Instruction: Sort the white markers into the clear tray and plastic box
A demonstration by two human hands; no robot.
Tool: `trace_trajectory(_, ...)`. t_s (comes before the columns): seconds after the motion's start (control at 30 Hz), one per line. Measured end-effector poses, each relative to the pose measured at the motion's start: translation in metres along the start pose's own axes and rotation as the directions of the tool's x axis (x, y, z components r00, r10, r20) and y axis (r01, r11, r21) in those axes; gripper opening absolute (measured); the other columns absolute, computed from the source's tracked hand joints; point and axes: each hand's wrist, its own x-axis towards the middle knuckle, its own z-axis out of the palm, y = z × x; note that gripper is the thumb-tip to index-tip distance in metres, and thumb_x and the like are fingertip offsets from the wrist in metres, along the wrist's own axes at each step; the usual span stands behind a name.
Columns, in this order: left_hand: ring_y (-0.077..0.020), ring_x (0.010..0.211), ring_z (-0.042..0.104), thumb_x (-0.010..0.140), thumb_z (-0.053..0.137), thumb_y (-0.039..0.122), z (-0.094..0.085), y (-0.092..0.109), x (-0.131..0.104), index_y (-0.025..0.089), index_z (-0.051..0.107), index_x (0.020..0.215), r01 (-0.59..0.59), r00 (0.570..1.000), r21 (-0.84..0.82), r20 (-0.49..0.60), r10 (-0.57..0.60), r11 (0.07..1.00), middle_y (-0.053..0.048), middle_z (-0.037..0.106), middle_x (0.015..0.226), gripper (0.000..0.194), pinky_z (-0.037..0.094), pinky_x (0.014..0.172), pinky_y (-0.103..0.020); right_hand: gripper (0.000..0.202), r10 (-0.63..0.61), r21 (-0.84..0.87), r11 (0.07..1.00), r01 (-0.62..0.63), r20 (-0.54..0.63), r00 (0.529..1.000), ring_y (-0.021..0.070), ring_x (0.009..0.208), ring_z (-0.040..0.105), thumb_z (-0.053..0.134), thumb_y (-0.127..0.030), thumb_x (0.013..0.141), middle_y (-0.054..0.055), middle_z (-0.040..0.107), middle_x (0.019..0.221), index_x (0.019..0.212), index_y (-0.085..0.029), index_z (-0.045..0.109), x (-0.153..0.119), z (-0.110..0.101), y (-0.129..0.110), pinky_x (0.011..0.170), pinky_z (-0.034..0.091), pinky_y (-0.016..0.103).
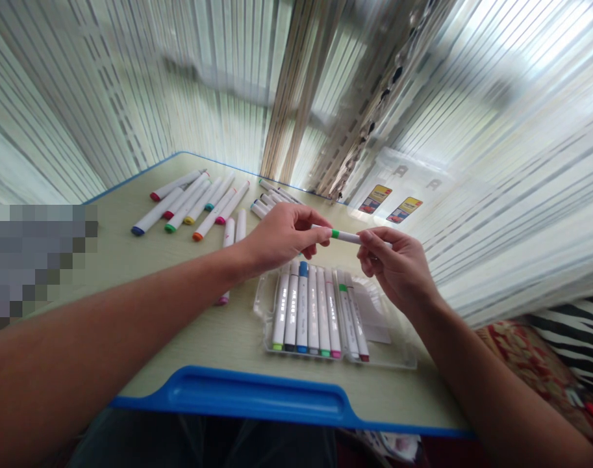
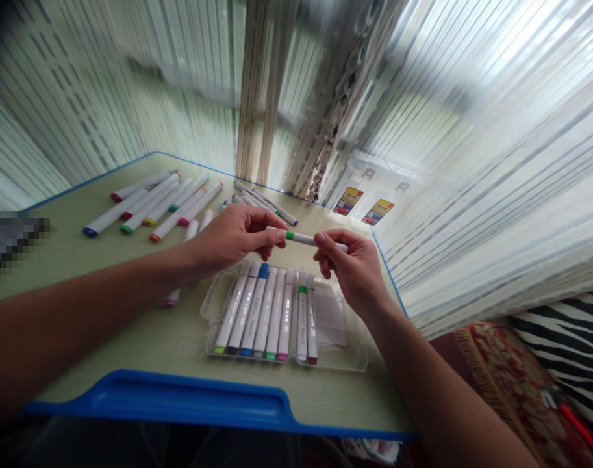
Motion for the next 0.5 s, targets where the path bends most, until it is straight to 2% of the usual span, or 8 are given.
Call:
trace_trajectory(0.1, -0.0088, 0.055, 0.062, 0.083, 0.074, 0.015, -0.0003, -0.0009, 0.0001, 0.009, 0.071, 0.088, 0.001, 1.0, 0.035, 0.005, -0.001, 0.999, -0.003, 0.069, 0.071, 0.009, 0.05, 0.052, -0.021, 0.022, -0.034, -0.057, 0.998, 0.036, 0.024, 0.999, 0.0071, 0.041, 0.053, 0.091, -0.035, 0.071, 0.002, 0.069, 0.059, 0.076, -0.017, 0.078, -0.0015, -0.0004, 0.0007, 0.038, 0.042, 0.019)
trace_trajectory(0.23, -0.0095, 0.054, 0.061, 0.081, 0.077, 0.021, 0.0018, -0.0012, -0.0028, 0.009, 0.071, 0.084, -0.014, 0.999, 0.082, 0.053, 0.009, 0.997, -0.003, 0.068, 0.069, 0.014, 0.048, 0.05, -0.021, 0.027, -0.104, -0.232, 0.966, 0.11, 0.037, 0.994, 0.0091, 0.043, 0.056, 0.095, -0.034, 0.064, 0.001, 0.069, 0.059, 0.079, -0.018, 0.08, -0.0052, -0.0004, -0.0004, 0.04, 0.043, 0.02)
trace_trajectory(0.37, -0.01, 0.056, 0.058, 0.082, 0.078, 0.031, 0.0033, -0.0035, -0.0052, 0.009, 0.074, 0.088, -0.084, 0.991, 0.201, 0.117, 0.061, 0.976, -0.004, 0.069, 0.069, 0.024, 0.043, 0.049, -0.021, 0.029, -0.137, -0.392, 0.909, 0.142, 0.041, 0.99, 0.0083, 0.043, 0.051, 0.097, -0.035, 0.06, 0.0, 0.066, 0.054, 0.075, -0.017, 0.08, -0.007, 0.0001, -0.0025, 0.039, 0.039, 0.02)
trace_trajectory(0.5, -0.0103, 0.057, 0.058, 0.083, 0.077, 0.037, 0.0031, -0.0057, -0.0053, 0.01, 0.076, 0.091, -0.123, 0.986, 0.246, 0.14, 0.09, 0.962, -0.006, 0.071, 0.07, 0.029, 0.042, 0.051, -0.021, 0.029, -0.148, -0.442, 0.882, 0.161, 0.064, 0.987, 0.0088, 0.045, 0.049, 0.096, -0.038, 0.061, 0.001, 0.066, 0.055, 0.073, -0.017, 0.08, -0.0069, 0.0002, -0.0045, 0.04, 0.037, 0.021)
